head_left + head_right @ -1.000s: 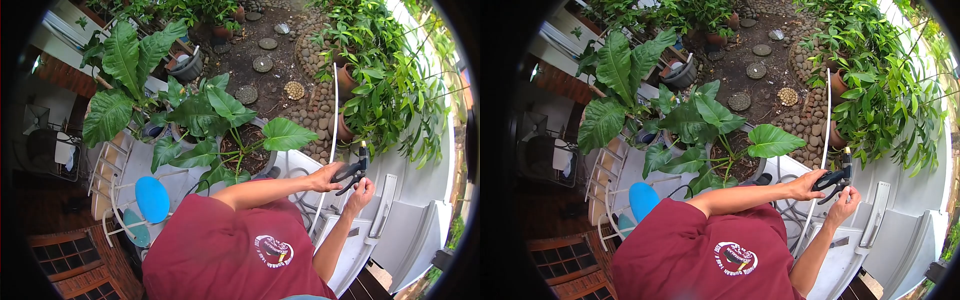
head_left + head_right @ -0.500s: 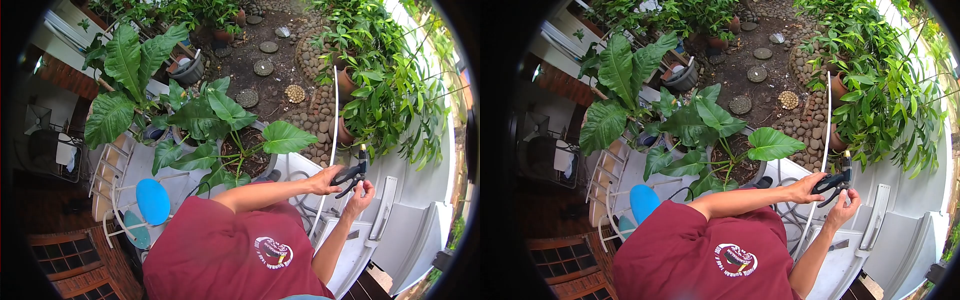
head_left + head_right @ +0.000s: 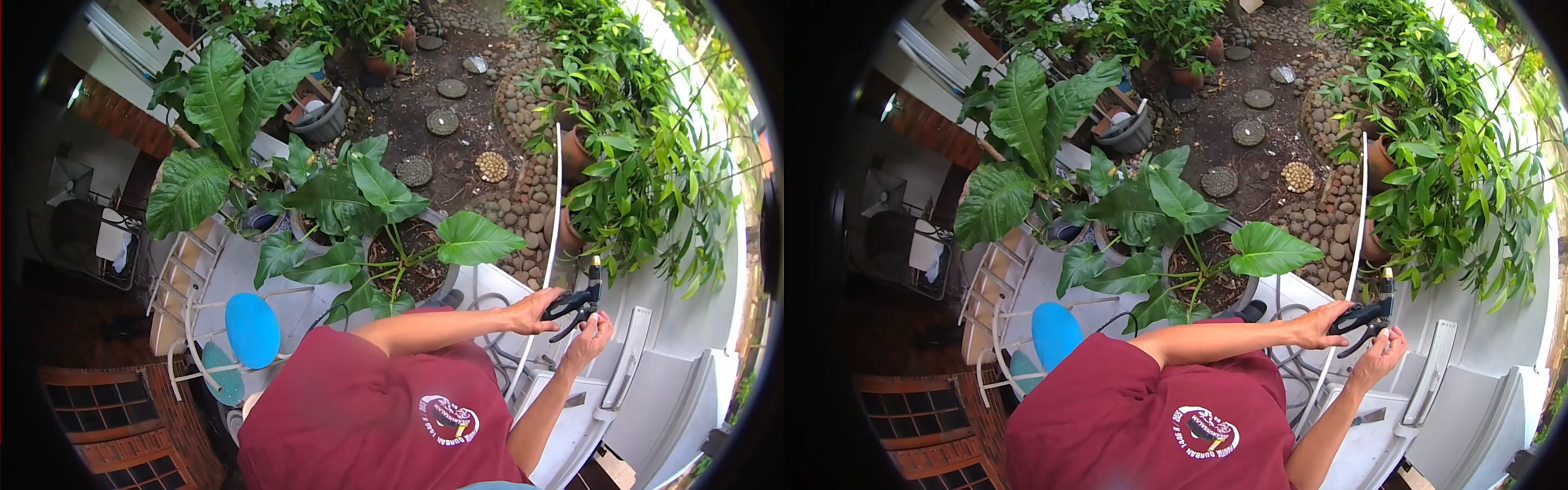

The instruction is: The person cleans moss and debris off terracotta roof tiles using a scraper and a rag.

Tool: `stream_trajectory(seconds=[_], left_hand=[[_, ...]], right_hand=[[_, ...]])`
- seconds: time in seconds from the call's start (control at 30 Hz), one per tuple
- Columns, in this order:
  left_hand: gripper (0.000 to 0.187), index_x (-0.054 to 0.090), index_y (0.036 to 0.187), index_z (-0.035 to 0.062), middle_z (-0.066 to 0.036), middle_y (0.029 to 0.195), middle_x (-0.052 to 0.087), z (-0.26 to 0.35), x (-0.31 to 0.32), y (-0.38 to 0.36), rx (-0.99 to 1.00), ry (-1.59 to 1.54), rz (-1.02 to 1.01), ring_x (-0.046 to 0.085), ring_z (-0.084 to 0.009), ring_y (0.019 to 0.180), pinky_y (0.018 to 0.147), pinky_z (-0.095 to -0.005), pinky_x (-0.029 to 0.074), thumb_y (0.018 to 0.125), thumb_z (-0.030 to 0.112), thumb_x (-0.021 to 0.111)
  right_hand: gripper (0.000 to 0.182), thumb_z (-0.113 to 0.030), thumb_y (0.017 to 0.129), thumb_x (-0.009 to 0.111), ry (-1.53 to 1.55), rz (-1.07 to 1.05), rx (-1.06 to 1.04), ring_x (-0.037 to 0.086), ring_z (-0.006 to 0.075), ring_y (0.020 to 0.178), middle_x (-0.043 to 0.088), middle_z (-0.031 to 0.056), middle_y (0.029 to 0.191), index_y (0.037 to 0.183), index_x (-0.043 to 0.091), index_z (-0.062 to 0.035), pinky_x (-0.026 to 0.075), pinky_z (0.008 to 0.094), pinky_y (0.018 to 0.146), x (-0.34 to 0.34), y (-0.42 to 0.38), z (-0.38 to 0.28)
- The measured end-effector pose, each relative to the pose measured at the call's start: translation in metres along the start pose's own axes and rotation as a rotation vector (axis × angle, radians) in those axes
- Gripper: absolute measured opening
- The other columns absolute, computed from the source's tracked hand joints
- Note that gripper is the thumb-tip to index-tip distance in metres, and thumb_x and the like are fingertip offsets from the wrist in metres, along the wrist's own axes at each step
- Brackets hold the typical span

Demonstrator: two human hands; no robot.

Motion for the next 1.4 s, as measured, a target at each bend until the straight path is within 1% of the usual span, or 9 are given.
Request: stream_trajectory(seconds=[0.13,0.37,0.57,0.73,0.83,1.03,1.17,1.23,1.4], left_hand=[[0.08,0.037,0.137,-0.0026,-0.022,0.117,0.052,0.001,-0.002,0.003,0.014,0.007,0.006,0.054,-0.0373,0.109,0.095,-0.0424,0.043,0.075,0.028,0.078],[0.08,0.038,0.136,-0.0022,-0.022,0.115,0.053,0.0,-0.006,0.0,0.003,0.0,0.014,0.054,-0.037,0.108,0.093,-0.0421,0.044,0.075,0.028,0.078],[0.08,0.038,0.136,-0.0037,-0.022,0.115,0.052,0.0,-0.007,-0.001,-0.009,-0.001,0.02,0.054,-0.0362,0.107,0.093,-0.0415,0.044,0.075,0.029,0.078],[0.077,0.041,0.133,-0.0028,-0.021,0.113,0.053,-0.004,-0.008,-0.002,0.006,-0.012,0.032,0.055,-0.0355,0.106,0.093,-0.0405,0.044,0.073,0.025,0.08],[0.074,0.043,0.13,-0.0023,-0.02,0.108,0.055,-0.001,-0.008,-0.002,0.009,-0.032,0.067,0.056,-0.0334,0.099,0.089,-0.04,0.046,0.072,0.025,0.08],[0.077,0.041,0.133,-0.0042,-0.022,0.112,0.055,-0.003,-0.008,-0.003,0.009,-0.036,0.038,0.056,-0.0352,0.105,0.093,-0.0404,0.045,0.072,0.023,0.08],[0.079,0.04,0.133,-0.0049,-0.023,0.115,0.054,-0.003,-0.007,-0.005,-0.02,-0.022,0.009,0.055,-0.0373,0.107,0.094,-0.0424,0.045,0.075,0.032,0.078],[0.078,0.04,0.133,-0.004,-0.022,0.113,0.055,-0.003,-0.008,-0.006,-0.029,-0.027,0.01,0.056,-0.0362,0.104,0.092,-0.0414,0.045,0.075,0.03,0.079],[0.076,0.04,0.133,-0.0033,-0.02,0.109,0.054,0.0,-0.016,-0.008,-0.01,-0.019,0.046,0.056,-0.0349,0.101,0.088,-0.0406,0.046,0.075,0.028,0.079]], right_hand=[[0.015,-0.013,0.096,0.055,0.133,0.025,0.033,0.052,0.0163,0.096,0.051,0.0103,0.119,0.093,0.058,0.0011,0.046,0.0275,0.073,0.003,-0.004,0.0],[0.012,-0.011,0.094,0.057,0.022,-0.015,0.072,0.052,0.0193,0.104,0.052,0.0111,0.117,0.098,0.057,-0.0001,0.049,0.0304,0.078,0.005,-0.001,-0.001],[0.012,-0.011,0.096,0.055,0.041,0.034,-0.074,0.054,0.017,0.095,0.052,0.0112,0.116,0.095,0.058,0.0005,0.049,0.0281,0.073,0.009,-0.002,0.003],[0.019,-0.015,0.1,0.049,-0.051,0.02,0.009,0.055,0.0147,0.089,0.054,0.0085,0.113,0.098,0.058,0.0019,0.049,0.0269,0.07,0.008,0.001,0.001],[0.019,-0.016,0.101,0.048,0.04,-0.036,0.036,0.054,0.0136,0.089,0.054,0.0075,0.11,0.104,0.057,0.0013,0.048,0.0263,0.073,0.009,-0.002,-0.002],[0.013,-0.011,0.098,0.052,0.01,-0.043,-0.08,0.051,0.0199,0.093,0.052,0.0113,0.105,0.096,0.055,0.0018,0.044,0.0313,0.082,0.012,-0.005,-0.003],[0.016,-0.014,0.1,0.049,-0.091,-0.051,-0.101,0.05,0.0156,0.083,0.052,0.0079,0.1,0.095,0.055,0.0004,0.044,0.0278,0.072,0.014,-0.004,-0.004],[0.018,-0.018,0.1,0.049,-0.062,-0.067,-0.04,0.049,0.0113,0.078,0.053,0.0047,0.096,0.098,0.057,-0.002,0.044,0.0253,0.066,0.016,-0.004,-0.001],[0.02,-0.022,0.101,0.049,0.011,-0.058,0.01,0.049,0.0107,0.076,0.052,0.0037,0.096,0.102,0.056,-0.0029,0.043,0.0248,0.066,0.025,-0.01,-0.008]])
Point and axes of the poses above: each hand's wrist, its own y-axis towards the middle knuckle, its own x-axis out of the palm, z = x × y, the point moved 5 cm from there along y, towards the middle knuckle
